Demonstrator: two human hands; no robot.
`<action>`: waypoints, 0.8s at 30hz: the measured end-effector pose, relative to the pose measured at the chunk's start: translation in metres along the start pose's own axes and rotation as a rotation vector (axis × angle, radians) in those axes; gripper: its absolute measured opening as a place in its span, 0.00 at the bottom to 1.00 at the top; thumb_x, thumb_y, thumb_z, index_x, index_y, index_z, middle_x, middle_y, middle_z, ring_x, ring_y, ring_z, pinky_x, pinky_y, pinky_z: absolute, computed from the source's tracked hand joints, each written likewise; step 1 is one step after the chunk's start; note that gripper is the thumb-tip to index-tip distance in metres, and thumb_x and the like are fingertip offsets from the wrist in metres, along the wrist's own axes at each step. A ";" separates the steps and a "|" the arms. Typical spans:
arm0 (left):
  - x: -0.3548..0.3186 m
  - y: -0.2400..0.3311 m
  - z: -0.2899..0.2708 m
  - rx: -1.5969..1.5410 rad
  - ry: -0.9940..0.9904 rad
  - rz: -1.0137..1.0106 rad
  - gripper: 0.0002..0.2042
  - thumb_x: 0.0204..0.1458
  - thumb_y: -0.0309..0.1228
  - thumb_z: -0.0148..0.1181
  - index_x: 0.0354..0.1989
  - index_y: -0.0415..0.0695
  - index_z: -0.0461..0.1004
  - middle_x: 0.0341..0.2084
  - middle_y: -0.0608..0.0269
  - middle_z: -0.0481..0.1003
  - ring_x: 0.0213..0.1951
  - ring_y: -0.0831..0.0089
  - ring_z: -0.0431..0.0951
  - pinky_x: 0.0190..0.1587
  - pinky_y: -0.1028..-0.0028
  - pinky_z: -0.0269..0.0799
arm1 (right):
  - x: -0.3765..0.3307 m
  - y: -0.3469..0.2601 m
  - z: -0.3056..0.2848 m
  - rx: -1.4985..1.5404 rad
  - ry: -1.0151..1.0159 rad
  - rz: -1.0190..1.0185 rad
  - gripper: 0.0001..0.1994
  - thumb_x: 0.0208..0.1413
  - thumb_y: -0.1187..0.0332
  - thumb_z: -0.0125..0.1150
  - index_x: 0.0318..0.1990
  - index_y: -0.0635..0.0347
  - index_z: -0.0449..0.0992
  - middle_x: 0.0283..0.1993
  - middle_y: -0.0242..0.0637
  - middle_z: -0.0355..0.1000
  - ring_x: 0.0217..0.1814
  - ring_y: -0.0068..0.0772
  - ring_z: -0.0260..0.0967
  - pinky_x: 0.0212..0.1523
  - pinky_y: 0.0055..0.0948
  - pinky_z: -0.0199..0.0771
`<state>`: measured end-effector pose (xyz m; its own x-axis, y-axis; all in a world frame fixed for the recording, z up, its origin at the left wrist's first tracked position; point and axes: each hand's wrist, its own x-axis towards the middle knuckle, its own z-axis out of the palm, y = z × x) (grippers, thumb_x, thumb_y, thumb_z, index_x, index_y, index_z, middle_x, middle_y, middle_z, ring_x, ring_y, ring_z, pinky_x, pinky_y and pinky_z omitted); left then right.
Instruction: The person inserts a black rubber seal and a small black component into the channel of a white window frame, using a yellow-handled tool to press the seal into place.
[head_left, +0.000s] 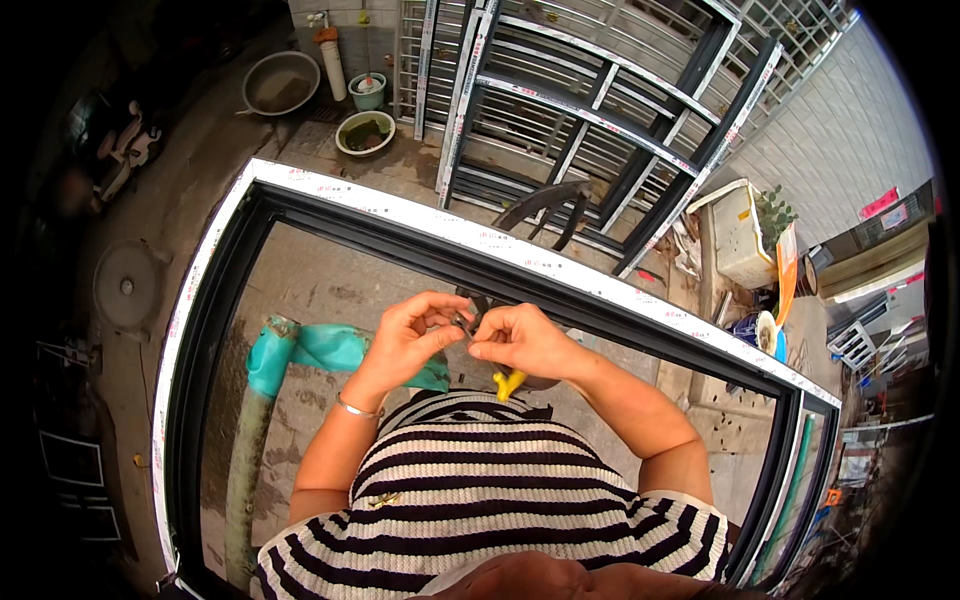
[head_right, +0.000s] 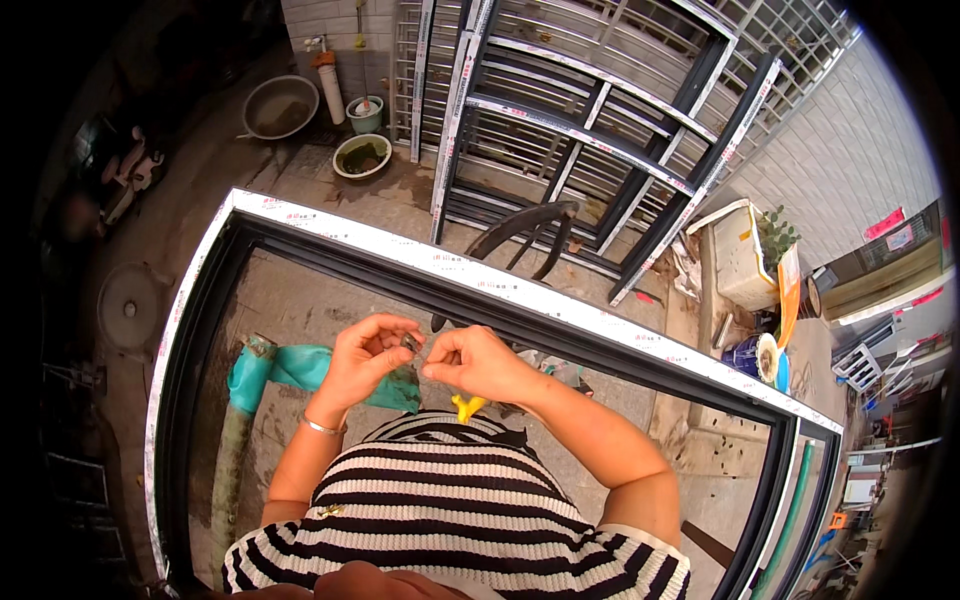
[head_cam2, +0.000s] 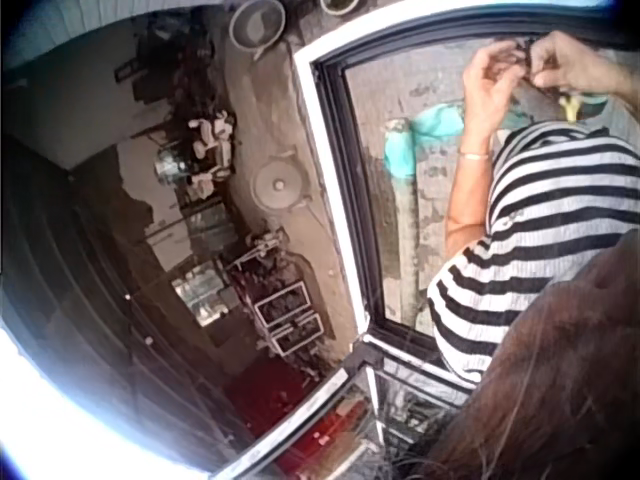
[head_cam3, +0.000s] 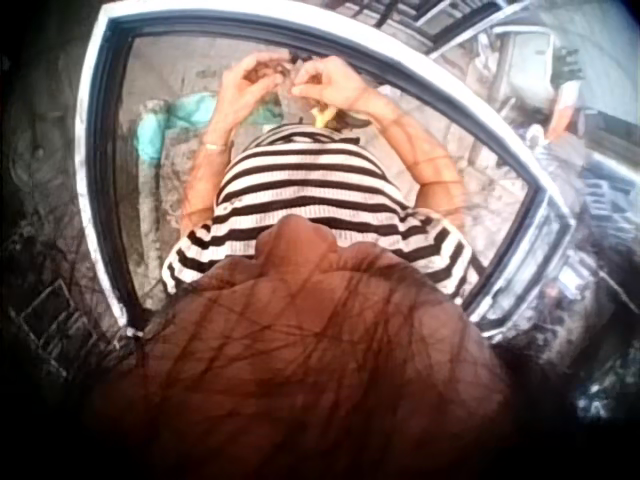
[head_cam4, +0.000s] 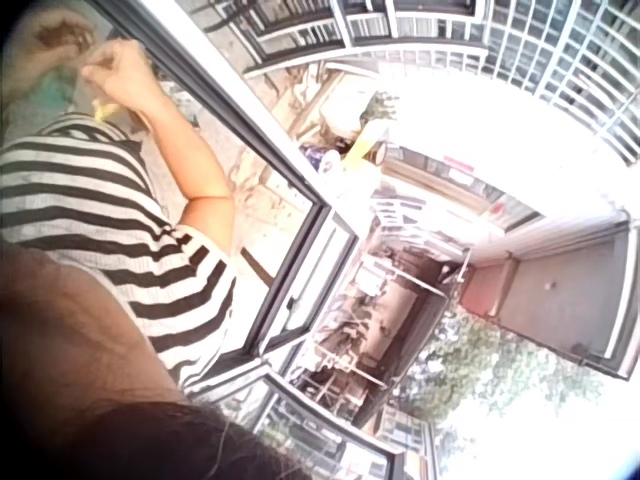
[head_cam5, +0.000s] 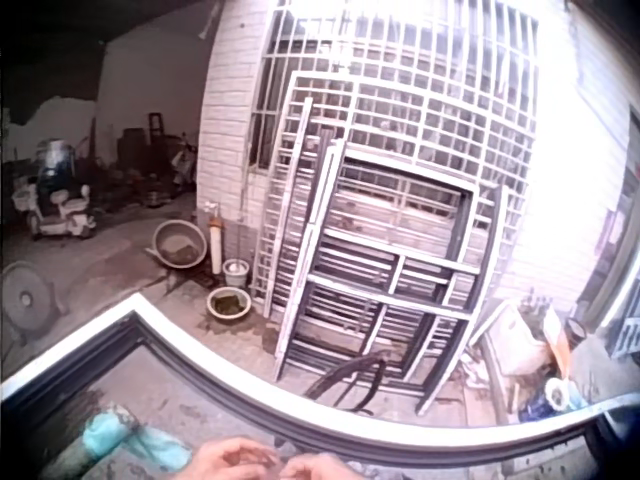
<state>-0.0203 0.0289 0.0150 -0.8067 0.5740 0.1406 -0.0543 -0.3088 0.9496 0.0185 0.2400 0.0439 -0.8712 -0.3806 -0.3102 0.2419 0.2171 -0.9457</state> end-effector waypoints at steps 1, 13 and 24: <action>0.000 -0.001 -0.001 -0.012 0.016 0.005 0.15 0.52 0.18 0.63 0.49 0.34 0.72 0.43 0.55 0.76 0.45 0.71 0.77 0.48 0.73 0.74 | 0.001 -0.001 0.000 -0.003 0.011 0.011 0.07 0.55 0.73 0.67 0.28 0.63 0.74 0.24 0.25 0.69 0.25 0.13 0.62 0.24 0.19 0.63; -0.003 -0.004 -0.011 -0.094 0.132 0.004 0.10 0.51 0.20 0.65 0.41 0.35 0.73 0.37 0.59 0.78 0.39 0.76 0.78 0.43 0.77 0.76 | -0.001 -0.075 0.013 -0.458 -0.019 0.106 0.08 0.59 0.68 0.61 0.30 0.63 0.74 0.24 0.36 0.74 0.23 0.25 0.70 0.25 0.26 0.69; 0.007 0.022 -0.028 0.582 0.244 0.305 0.07 0.46 0.21 0.67 0.34 0.36 0.78 0.29 0.59 0.78 0.30 0.73 0.80 0.33 0.75 0.74 | 0.023 -0.125 0.002 -1.200 0.017 -0.197 0.04 0.51 0.74 0.61 0.31 0.67 0.74 0.31 0.48 0.76 0.31 0.49 0.75 0.34 0.40 0.75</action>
<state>-0.0435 0.0052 0.0295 -0.8485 0.3184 0.4227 0.4648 0.0663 0.8829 -0.0310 0.2027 0.1551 -0.8558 -0.4914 -0.1615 -0.4369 0.8538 -0.2831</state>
